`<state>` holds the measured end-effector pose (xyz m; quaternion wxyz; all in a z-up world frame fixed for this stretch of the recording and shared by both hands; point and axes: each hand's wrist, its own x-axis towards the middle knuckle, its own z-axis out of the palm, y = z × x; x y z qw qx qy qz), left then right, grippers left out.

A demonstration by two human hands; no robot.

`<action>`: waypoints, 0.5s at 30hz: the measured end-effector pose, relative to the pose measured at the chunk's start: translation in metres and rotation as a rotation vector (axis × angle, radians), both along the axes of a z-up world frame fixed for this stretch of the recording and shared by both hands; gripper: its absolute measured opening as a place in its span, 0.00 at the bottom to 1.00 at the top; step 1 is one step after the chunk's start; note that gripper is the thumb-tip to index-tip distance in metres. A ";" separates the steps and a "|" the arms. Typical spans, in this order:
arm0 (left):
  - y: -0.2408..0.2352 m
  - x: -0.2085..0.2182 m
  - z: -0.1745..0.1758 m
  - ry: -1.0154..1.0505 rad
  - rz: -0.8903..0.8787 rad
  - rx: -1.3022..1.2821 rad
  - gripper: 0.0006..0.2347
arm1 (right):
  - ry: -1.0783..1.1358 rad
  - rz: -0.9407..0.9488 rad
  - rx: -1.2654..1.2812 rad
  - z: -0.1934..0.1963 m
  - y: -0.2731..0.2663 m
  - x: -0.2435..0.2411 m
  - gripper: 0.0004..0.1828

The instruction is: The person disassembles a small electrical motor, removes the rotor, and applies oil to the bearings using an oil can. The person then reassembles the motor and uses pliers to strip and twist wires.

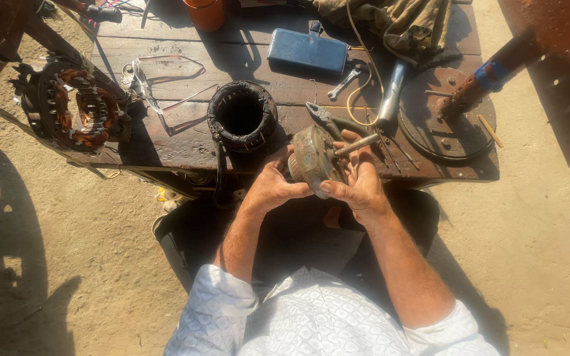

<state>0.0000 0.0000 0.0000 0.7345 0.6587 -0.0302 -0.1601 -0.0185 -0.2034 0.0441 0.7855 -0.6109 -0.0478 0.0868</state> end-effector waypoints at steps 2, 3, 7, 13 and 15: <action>0.000 0.001 -0.001 -0.016 0.006 -0.006 0.44 | -0.003 -0.006 -0.001 0.001 -0.001 0.000 0.70; 0.000 0.000 -0.001 -0.023 0.011 -0.008 0.44 | -0.004 -0.007 0.000 0.001 -0.001 0.000 0.70; 0.001 0.000 0.000 -0.030 0.002 -0.009 0.44 | -0.014 -0.010 -0.017 0.000 -0.001 0.000 0.69; -0.003 -0.001 0.005 -0.026 0.042 -0.007 0.44 | -0.035 -0.040 -0.151 -0.003 -0.006 0.003 0.65; -0.007 -0.001 0.007 -0.039 0.055 -0.045 0.43 | -0.114 -0.079 -0.242 -0.001 -0.009 0.006 0.63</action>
